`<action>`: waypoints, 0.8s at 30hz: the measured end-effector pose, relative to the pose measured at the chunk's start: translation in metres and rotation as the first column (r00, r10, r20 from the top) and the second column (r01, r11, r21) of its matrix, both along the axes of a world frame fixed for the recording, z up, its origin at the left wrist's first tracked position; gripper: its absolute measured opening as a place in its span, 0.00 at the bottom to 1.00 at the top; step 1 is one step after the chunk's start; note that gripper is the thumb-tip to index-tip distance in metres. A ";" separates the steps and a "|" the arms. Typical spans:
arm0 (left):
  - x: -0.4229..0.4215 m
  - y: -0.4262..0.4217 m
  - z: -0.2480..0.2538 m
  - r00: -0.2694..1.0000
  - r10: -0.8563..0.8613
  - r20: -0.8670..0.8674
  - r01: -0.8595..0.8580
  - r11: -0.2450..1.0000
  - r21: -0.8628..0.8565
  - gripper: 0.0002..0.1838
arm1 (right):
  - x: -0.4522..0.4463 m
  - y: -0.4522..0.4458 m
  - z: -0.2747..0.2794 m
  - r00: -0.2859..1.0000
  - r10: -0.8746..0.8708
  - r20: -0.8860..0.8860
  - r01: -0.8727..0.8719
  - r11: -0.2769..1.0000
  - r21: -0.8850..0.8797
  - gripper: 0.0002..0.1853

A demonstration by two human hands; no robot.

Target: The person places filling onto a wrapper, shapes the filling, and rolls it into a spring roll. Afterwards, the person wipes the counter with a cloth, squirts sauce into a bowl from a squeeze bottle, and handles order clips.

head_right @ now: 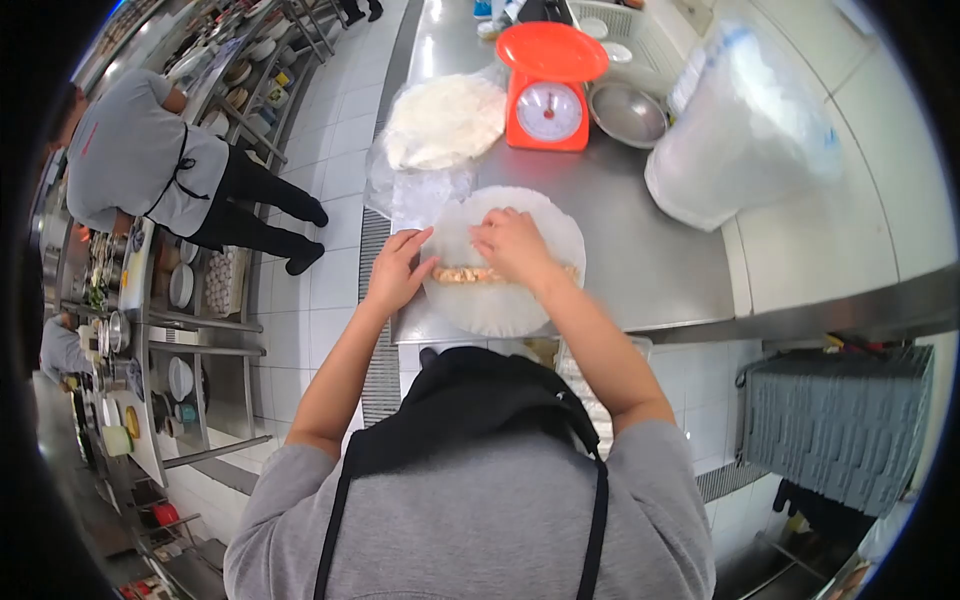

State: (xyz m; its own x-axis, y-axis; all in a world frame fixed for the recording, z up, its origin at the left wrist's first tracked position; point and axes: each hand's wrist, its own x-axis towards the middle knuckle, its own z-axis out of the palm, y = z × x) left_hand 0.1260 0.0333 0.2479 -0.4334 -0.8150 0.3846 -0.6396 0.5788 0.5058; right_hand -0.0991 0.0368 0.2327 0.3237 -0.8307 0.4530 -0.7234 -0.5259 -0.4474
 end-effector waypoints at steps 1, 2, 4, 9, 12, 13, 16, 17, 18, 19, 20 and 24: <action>0.003 -0.006 -0.005 1.000 0.011 -0.021 -0.011 1.000 -0.023 0.22 | 0.008 -0.005 -0.012 0.987 0.036 -0.156 -0.031 0.999 0.040 0.08; 0.006 -0.015 -0.014 0.996 -0.024 0.084 0.023 1.000 0.014 0.20 | 0.011 -0.014 -0.017 0.945 0.061 -0.322 -0.043 0.997 0.064 0.07; 0.004 -0.030 -0.016 0.991 -0.069 0.117 0.068 0.998 0.009 0.16 | 0.014 -0.009 -0.007 0.884 0.047 -0.465 -0.023 0.998 0.055 0.06; 0.037 -0.031 -0.011 0.996 -0.033 -0.077 0.031 0.999 -0.028 0.14 | 0.018 0.009 0.014 0.914 0.102 -0.392 0.023 0.953 0.302 0.10; 0.065 -0.040 -0.013 0.984 -0.036 -0.176 0.029 0.999 -0.038 0.14 | 0.020 0.007 0.018 0.878 0.100 -0.468 0.105 0.914 0.391 0.06; 0.077 -0.043 -0.012 0.983 -0.030 -0.183 0.027 0.999 -0.017 0.14 | 0.019 0.007 0.017 0.882 0.087 -0.463 0.138 0.891 0.432 0.05; 0.119 -0.061 -0.020 0.976 0.000 -0.216 0.009 0.999 0.041 0.14 | 0.029 0.009 0.034 0.851 0.027 -0.525 0.285 0.815 0.504 0.05; 0.136 -0.071 -0.022 0.975 -0.025 -0.222 0.033 0.999 0.035 0.14 | 0.033 0.007 0.038 0.848 0.003 -0.530 0.308 0.811 0.498 0.05; 0.154 -0.079 -0.026 0.978 -0.012 -0.209 0.023 0.998 0.050 0.14 | 0.037 0.008 0.040 0.810 -0.101 -0.577 0.425 0.779 0.460 0.05; 0.172 -0.089 -0.030 0.981 0.001 -0.195 0.012 0.998 0.062 0.15 | 0.041 0.009 0.042 0.758 -0.201 -0.620 0.535 0.735 0.417 0.06; 0.191 -0.100 -0.036 0.980 -0.021 -0.199 0.034 0.998 0.059 0.15 | 0.044 0.008 0.043 0.751 -0.219 -0.623 0.553 0.724 0.413 0.06; 0.256 -0.139 -0.030 0.990 0.013 -0.139 -0.004 0.998 0.063 0.14 | 0.041 -0.010 0.041 0.634 -0.324 -0.702 0.767 0.379 0.518 0.12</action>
State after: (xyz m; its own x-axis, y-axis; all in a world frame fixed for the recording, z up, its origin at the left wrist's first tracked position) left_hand 0.3820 -0.1058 0.2183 -0.3724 -0.8425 0.3892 -0.5651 0.5385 0.6250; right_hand -0.0585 0.0269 0.2736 -0.3872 -0.8125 -0.4358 -0.9060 0.4229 0.0166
